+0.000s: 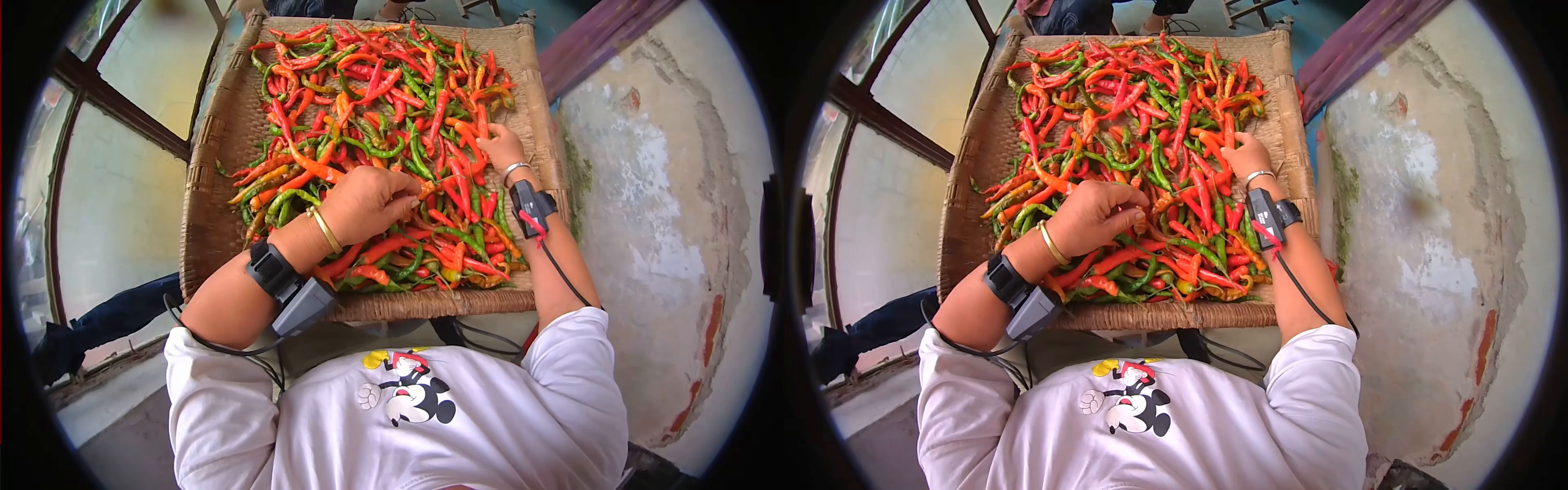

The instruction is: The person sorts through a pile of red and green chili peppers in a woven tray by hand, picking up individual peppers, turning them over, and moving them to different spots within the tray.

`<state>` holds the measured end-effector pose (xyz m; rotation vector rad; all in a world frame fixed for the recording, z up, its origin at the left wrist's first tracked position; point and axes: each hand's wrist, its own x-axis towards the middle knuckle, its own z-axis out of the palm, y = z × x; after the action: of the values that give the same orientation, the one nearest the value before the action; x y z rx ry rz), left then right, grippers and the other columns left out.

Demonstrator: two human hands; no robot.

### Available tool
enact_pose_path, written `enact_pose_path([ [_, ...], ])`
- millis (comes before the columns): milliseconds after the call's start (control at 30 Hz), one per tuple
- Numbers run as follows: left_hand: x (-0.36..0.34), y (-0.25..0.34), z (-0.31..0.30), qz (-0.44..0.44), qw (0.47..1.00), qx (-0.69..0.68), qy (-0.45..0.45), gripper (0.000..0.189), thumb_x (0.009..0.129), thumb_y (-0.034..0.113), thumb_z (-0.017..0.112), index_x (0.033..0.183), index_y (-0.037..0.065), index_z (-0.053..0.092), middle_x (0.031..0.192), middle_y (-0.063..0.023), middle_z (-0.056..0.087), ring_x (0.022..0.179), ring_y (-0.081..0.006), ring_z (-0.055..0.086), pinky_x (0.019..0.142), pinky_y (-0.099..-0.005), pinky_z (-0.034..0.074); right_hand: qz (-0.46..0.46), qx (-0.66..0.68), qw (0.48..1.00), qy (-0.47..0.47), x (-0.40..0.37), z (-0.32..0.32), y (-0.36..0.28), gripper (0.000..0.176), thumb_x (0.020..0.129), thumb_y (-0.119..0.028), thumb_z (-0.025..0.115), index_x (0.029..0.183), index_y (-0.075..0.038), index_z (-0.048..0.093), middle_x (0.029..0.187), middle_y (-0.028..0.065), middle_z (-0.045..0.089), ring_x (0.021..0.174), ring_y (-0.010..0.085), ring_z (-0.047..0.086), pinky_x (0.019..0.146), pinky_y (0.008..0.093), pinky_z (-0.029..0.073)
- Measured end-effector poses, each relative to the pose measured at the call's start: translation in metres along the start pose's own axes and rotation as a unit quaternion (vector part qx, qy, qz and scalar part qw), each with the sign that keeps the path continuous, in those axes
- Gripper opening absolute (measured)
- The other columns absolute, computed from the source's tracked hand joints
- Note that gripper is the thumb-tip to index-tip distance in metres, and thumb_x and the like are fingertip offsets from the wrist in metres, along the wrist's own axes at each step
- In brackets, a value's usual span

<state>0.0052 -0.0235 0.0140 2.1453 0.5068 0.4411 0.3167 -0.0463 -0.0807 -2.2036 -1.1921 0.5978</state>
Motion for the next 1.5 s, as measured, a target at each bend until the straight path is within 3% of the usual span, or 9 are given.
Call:
enact_pose_path([
  [133, 0.0, 0.0, -0.002, -0.021, 0.999, -0.039, 0.011, 0.015, 0.078, 0.012, 0.058, 0.089, 0.002, 0.061, 0.069, -0.0118, 0.062, 0.067, -0.0255, 0.061, 0.059, -0.0316, 0.049, 0.219, 0.559, 0.793, -0.106, -0.04, -0.016, -0.061, 0.023, 0.082, -0.017, 0.055, 0.102, -0.005, 0.051, 0.062, 0.0, 0.053, 0.05, 0.0067, 0.049, 0.043, 0.0226, 0.036],
  [300, 0.003, 0.0, -0.007, 0.066, 0.974, 0.116, 0.185, 0.036, 0.071, 0.005, 0.062, 0.106, 0.008, 0.054, 0.102, -0.0109, 0.056, 0.073, -0.0244, 0.06, 0.058, -0.0311, 0.048, 0.123, 0.571, 0.77, -0.257, -0.1, -0.014, -0.116, 0.026, 0.084, -0.016, 0.051, 0.106, -0.001, 0.051, 0.065, 0.0024, 0.055, 0.052, 0.0069, 0.05, 0.045, 0.0201, 0.039],
  [533, 0.006, -0.011, -0.025, 0.045, 0.95, 0.282, 0.123, 0.042, 0.064, 0.004, 0.063, 0.105, 0.011, 0.054, 0.096, -0.007, 0.058, 0.075, -0.027, 0.06, 0.06, -0.0346, 0.049, -0.026, 0.392, 0.81, -0.435, -0.119, -0.017, -0.127, 0.035, 0.087, -0.016, 0.047, 0.114, 0.006, 0.047, 0.065, 0.0049, 0.058, 0.049, 0.0073, 0.051, 0.047, 0.0178, 0.042],
  [800, 0.009, -0.02, -0.019, -0.058, 0.986, 0.126, 0.09, 0.034, 0.073, 0.006, 0.061, 0.106, 0.007, 0.052, 0.09, -0.0113, 0.057, 0.069, -0.0254, 0.059, 0.061, -0.0324, 0.047, 0.001, 0.514, 0.745, -0.425, -0.089, -0.036, -0.102, 0.032, 0.087, -0.022, 0.05, 0.106, 0.004, 0.052, 0.062, 0.0061, 0.059, 0.043, 0.0071, 0.051, 0.039, 0.0162, 0.041],
  [1000, 0.007, -0.015, -0.01, -0.078, 0.966, 0.006, 0.248, 0.054, 0.076, 0.013, 0.06, 0.124, 0.006, 0.035, 0.115, -0.0188, 0.046, 0.095, -0.0342, 0.052, 0.076, -0.0389, 0.045, 0.011, 0.432, 0.829, -0.354, -0.054, -0.047, -0.079, 0.029, 0.089, -0.022, 0.047, 0.106, 0.001, 0.052, 0.062, 0.0024, 0.059, 0.042, 0.0042, 0.049, 0.037, 0.0173, 0.037],
  [1200, 0.002, -0.016, 0.002, -0.039, 0.995, 0.02, 0.086, 0.037, 0.077, 0.015, 0.057, 0.11, 0.001, 0.049, 0.083, -0.0137, 0.062, 0.077, -0.0314, 0.059, 0.07, -0.0377, 0.047, -0.024, 0.627, 0.768, -0.128, -0.047, -0.043, -0.142, 0.031, 0.088, -0.024, 0.049, 0.112, -0.005, 0.05, 0.085, 0.0069, 0.061, 0.064, 0.0107, 0.057, 0.048, 0.022, 0.046],
  [1267, 0.001, -0.01, 0.002, -0.018, 0.996, 0.042, 0.076, 0.031, 0.076, 0.015, 0.056, 0.103, 0.0, 0.053, 0.077, -0.0116, 0.063, 0.074, -0.0299, 0.06, 0.068, -0.0373, 0.047, -0.07, 0.595, 0.791, -0.127, -0.015, -0.032, -0.12, 0.036, 0.086, -0.024, 0.053, 0.115, -0.004, 0.049, 0.095, 0.0089, 0.059, 0.073, 0.0149, 0.058, 0.056, 0.0253, 0.048],
  [1333, 0.0, -0.006, -0.002, -0.037, 0.999, 0.023, 0.02, 0.022, 0.078, 0.01, 0.055, 0.097, 0.0, 0.057, 0.075, -0.0109, 0.063, 0.072, -0.0248, 0.062, 0.064, -0.0313, 0.047, -0.031, 0.246, 0.968, -0.038, 0.012, -0.016, -0.108, 0.038, 0.082, -0.028, 0.057, 0.11, -0.002, 0.054, 0.081, 0.009, 0.062, 0.078, 0.0193, 0.06, 0.067, 0.0312, 0.048],
  [1500, -0.001, -0.002, -0.002, -0.039, 0.998, 0.026, -0.035, 0.015, 0.077, 0.012, 0.055, 0.088, 0.002, 0.059, 0.072, -0.0113, 0.062, 0.068, -0.0271, 0.061, 0.061, -0.0356, 0.047, -0.073, -0.127, 0.989, -0.004, 0.042, 0.014, -0.103, 0.037, 0.075, -0.033, 0.059, 0.094, -0.002, 0.062, 0.087, 0.0154, 0.063, 0.082, 0.0279, 0.06, 0.074, 0.0358, 0.046],
])
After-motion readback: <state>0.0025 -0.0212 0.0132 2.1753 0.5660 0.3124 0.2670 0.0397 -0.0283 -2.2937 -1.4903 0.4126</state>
